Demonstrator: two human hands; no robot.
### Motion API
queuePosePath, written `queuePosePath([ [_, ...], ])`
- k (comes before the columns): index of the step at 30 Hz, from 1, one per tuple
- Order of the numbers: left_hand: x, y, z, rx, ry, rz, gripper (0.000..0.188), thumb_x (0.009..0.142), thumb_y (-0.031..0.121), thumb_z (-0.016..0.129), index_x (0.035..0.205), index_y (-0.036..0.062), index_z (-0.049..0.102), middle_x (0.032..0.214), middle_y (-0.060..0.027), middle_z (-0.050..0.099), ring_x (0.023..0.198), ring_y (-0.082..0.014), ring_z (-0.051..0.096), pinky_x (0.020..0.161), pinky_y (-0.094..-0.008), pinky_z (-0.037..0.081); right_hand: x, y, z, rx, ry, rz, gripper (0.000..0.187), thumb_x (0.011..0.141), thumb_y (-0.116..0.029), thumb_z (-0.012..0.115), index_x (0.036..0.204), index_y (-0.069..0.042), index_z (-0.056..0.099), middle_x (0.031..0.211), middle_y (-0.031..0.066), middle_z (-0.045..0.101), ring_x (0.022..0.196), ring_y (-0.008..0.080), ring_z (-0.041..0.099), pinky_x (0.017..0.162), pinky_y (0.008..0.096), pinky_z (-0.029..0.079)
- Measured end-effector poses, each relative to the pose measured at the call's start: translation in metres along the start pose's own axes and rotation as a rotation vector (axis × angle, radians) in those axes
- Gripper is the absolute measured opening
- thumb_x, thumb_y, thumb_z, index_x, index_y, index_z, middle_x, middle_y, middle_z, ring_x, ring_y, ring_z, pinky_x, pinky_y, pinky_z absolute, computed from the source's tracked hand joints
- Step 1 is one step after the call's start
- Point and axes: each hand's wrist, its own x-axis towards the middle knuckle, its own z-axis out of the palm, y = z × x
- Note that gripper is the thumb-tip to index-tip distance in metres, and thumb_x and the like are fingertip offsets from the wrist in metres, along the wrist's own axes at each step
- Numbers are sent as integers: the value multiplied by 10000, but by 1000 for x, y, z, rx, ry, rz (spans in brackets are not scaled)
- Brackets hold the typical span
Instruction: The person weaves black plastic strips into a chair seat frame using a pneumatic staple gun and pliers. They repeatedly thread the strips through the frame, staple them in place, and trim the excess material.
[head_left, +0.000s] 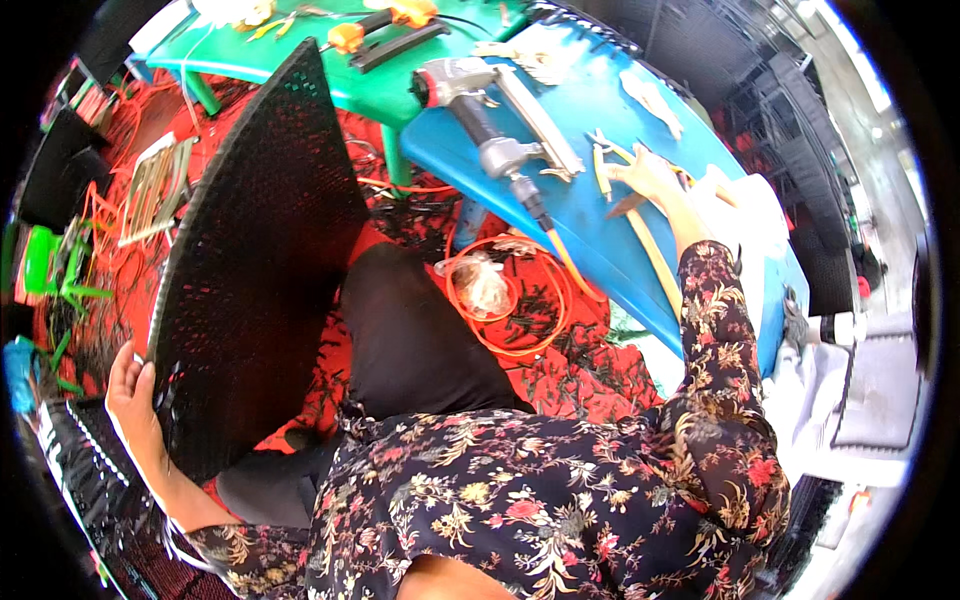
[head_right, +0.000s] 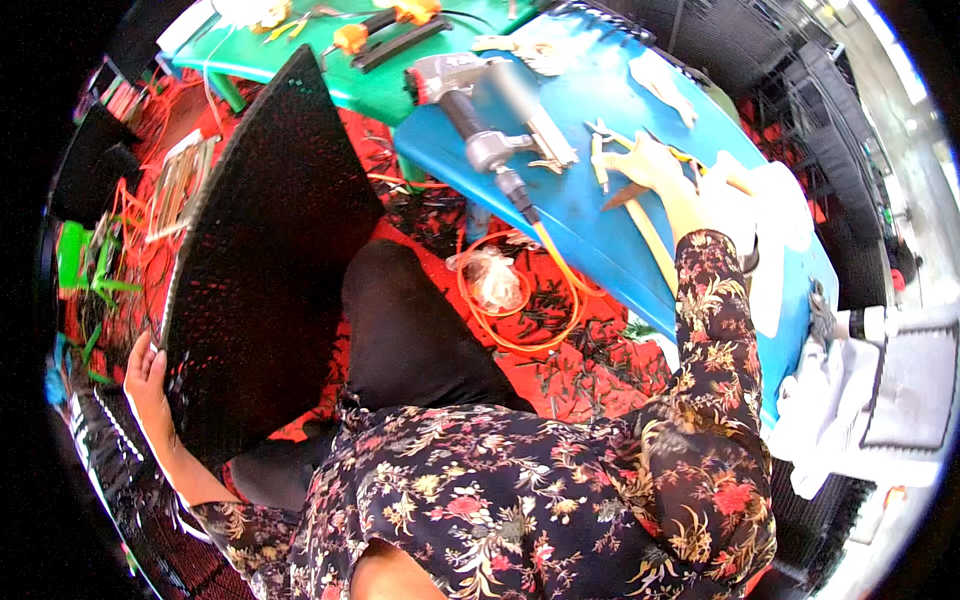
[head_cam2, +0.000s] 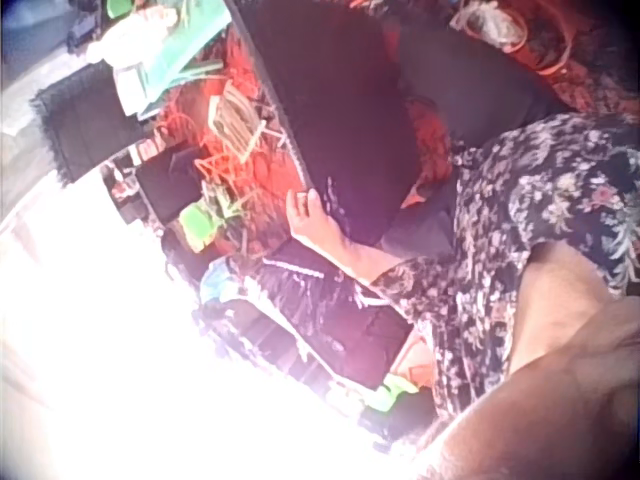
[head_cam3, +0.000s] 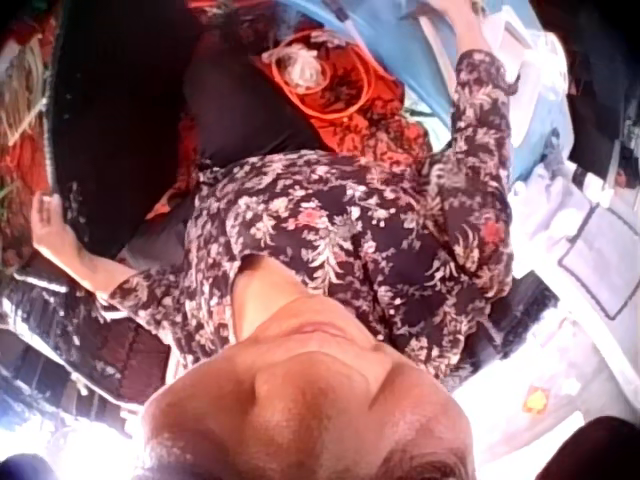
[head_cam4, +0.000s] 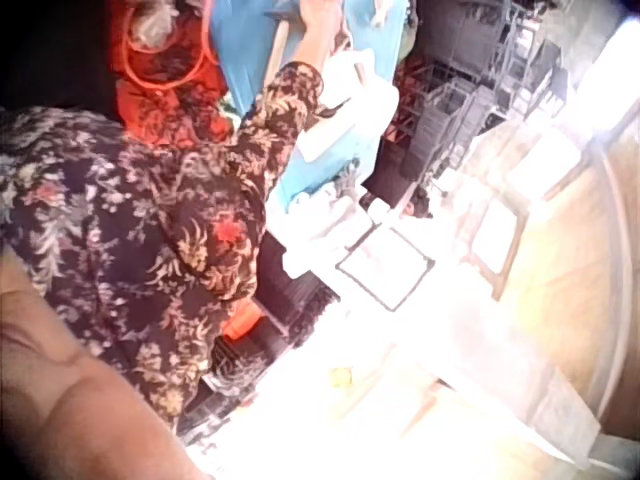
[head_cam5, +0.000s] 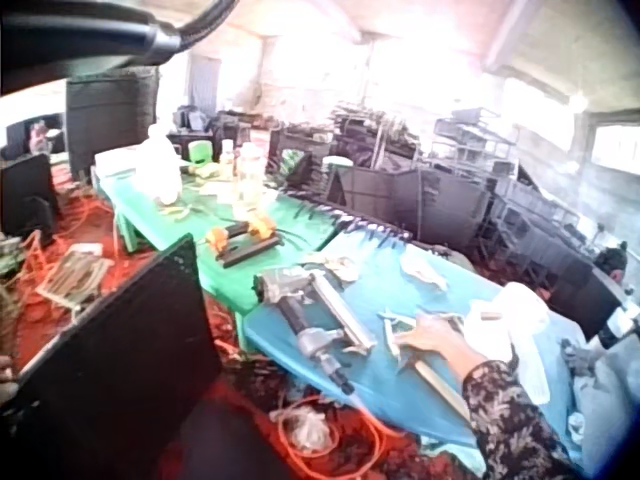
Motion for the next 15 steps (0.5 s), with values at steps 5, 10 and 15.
queuePosePath([
  [5, -18, 30, 12, 222, 166, 164, 523, 800, 125, 614, 1285, -27, 491, 981, -89, 669, 942, -134, 593, 888, -255, 426, 36, 25, 24, -95, -40, 14, 872, 687, -474, 718, 1320, 51, 429, 1232, 218, 553, 1160, 294, 526, 961, 349, 412],
  [10, -9, 15, 8, -195, 144, 97, 519, 782, 97, 670, 1245, -60, 497, 874, -56, 682, 814, -87, 594, 774, -223, 459, 95, 66, 13, 270, 284, -319, 635, 798, -320, 621, 1318, 8, 465, 1157, 135, 582, 990, 225, 572, 852, 329, 441],
  [15, -17, 26, 9, -350, 114, 100, 121, 816, 26, 632, 920, -12, 682, 771, -8, 665, 716, -49, 585, 663, -193, 464, -18, -161, -41, 714, 140, -726, 500, 846, -221, 573, 1275, 23, 498, 1113, 98, 587, 955, 190, 569, 849, 317, 443],
])
